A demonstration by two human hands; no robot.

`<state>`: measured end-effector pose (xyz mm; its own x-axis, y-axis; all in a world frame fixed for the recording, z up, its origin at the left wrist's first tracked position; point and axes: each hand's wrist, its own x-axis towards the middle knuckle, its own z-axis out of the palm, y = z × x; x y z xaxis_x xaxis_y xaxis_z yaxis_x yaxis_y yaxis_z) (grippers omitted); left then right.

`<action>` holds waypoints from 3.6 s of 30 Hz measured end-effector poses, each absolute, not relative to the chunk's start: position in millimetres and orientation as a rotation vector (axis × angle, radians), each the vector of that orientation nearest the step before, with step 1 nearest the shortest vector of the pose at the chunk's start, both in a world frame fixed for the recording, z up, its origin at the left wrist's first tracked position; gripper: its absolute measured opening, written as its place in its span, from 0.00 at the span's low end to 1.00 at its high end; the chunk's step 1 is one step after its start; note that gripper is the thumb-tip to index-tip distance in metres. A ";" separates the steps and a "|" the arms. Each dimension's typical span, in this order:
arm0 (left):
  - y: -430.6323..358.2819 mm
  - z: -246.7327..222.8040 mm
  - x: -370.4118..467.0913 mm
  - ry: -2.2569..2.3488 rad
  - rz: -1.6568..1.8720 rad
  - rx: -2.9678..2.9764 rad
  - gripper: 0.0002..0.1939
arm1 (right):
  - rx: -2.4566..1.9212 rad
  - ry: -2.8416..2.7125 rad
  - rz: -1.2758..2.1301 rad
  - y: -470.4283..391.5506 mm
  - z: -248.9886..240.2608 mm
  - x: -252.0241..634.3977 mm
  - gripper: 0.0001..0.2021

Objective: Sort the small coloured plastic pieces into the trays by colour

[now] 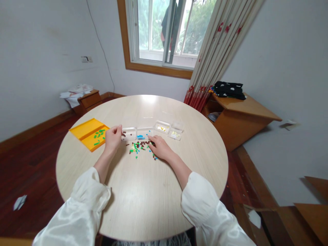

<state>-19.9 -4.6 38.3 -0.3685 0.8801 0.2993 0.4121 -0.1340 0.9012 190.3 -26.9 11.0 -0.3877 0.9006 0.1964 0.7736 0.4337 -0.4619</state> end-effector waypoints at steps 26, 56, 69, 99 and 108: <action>-8.2 22.5 -11.1 1.607 1.048 1.969 0.14 | -1.529 -2.055 0.448 -21.7 21.9 209.0 0.13; -8.6 21.2 -11.5 1.595 1.024 2.019 0.14 | -1.136 -1.596 0.239 -18.9 26.7 211.1 0.08; -8.9 22.4 -10.7 1.599 1.027 1.994 0.13 | -1.070 -1.264 0.312 -12.2 22.9 214.6 0.07; -7.0 19.3 -12.3 1.589 1.009 2.018 0.14 | -1.061 -1.327 0.308 -16.1 24.5 212.6 0.09; -5.6 16.5 -12.9 1.603 0.999 2.043 0.14 | -1.027 -1.299 0.437 -13.1 21.3 210.0 0.08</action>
